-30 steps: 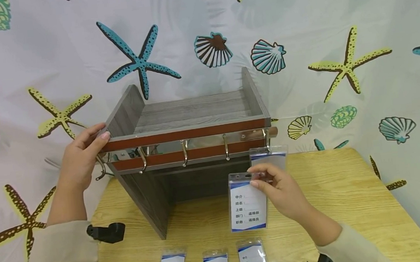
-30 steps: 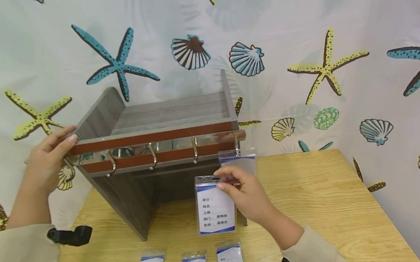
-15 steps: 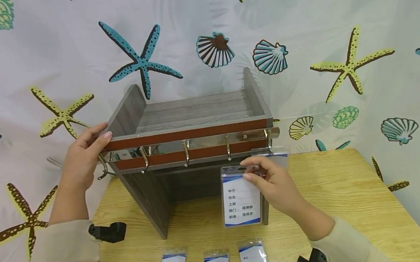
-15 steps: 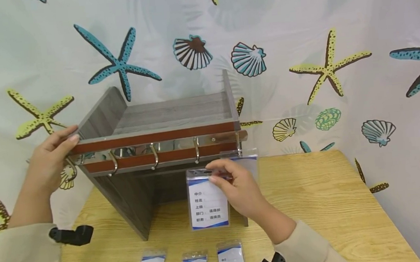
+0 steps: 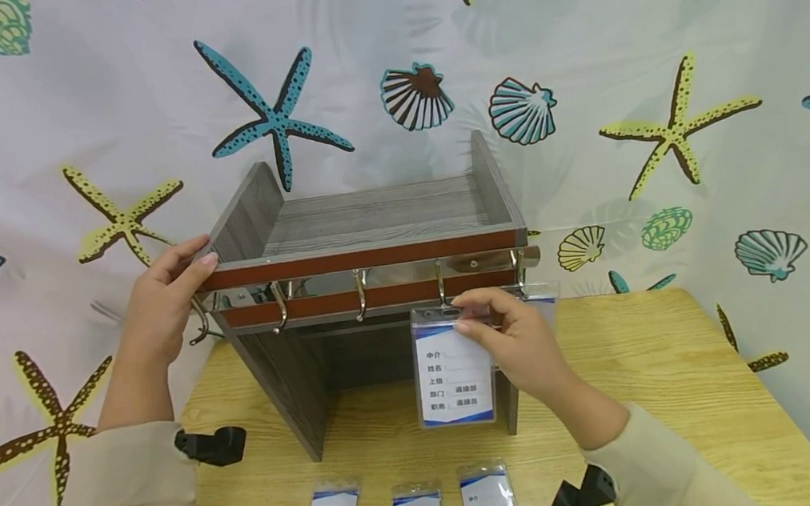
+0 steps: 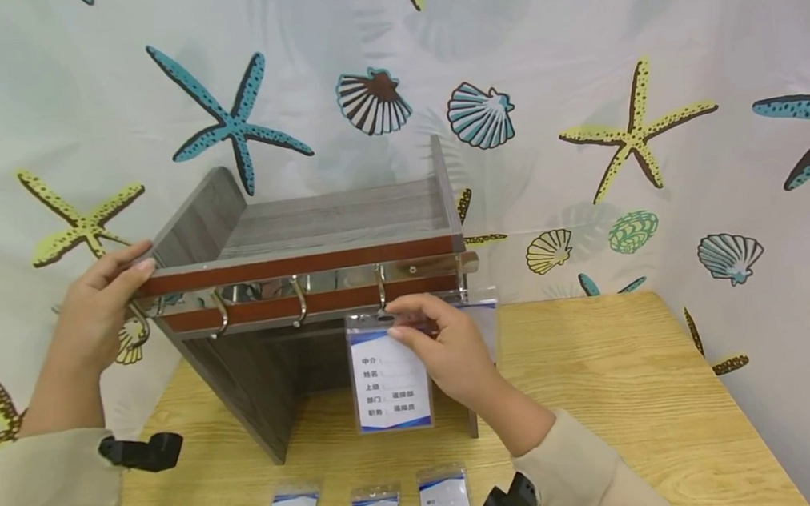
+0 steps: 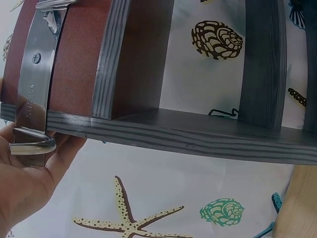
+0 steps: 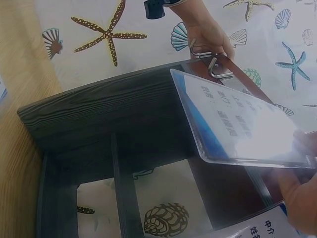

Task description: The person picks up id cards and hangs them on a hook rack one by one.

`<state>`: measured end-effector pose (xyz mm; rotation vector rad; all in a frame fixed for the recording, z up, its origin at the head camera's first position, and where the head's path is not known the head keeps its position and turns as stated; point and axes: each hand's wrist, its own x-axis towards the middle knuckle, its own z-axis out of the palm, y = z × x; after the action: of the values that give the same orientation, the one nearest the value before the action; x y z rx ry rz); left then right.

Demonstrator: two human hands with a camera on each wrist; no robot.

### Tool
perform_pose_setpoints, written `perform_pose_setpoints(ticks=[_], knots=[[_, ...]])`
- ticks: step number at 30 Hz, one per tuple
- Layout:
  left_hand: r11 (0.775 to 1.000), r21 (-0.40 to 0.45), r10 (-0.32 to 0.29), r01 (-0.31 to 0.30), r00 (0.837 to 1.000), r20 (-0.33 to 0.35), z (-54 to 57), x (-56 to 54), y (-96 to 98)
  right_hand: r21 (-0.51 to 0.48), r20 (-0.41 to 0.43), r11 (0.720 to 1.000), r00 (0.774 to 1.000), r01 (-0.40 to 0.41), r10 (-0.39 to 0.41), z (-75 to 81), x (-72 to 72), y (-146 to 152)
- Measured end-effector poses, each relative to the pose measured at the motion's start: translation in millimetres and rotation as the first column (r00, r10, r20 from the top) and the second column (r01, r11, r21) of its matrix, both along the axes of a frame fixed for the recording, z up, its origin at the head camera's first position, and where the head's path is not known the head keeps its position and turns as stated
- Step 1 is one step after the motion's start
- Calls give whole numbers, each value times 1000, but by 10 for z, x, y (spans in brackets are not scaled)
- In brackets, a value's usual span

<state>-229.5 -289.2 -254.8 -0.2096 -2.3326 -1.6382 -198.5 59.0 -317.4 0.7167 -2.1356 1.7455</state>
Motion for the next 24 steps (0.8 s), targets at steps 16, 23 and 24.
perform_pose_setpoints(ticks=[16, 23, 24], knots=[[1000, -22, 10, -10, 1000, 1, -5, -13, -12, 34, 114, 997, 991, 62, -65, 38, -67, -98], [999, -39, 20, -21, 1000, -7, -4, -12, -9, 41, 130, 997, 989, 71, -76, 56, -73, -111], [999, -42, 22, -23, 1000, -10, -4, -13, -9, 42, 131, 997, 989, 71, -76, 59, -76, -110]])
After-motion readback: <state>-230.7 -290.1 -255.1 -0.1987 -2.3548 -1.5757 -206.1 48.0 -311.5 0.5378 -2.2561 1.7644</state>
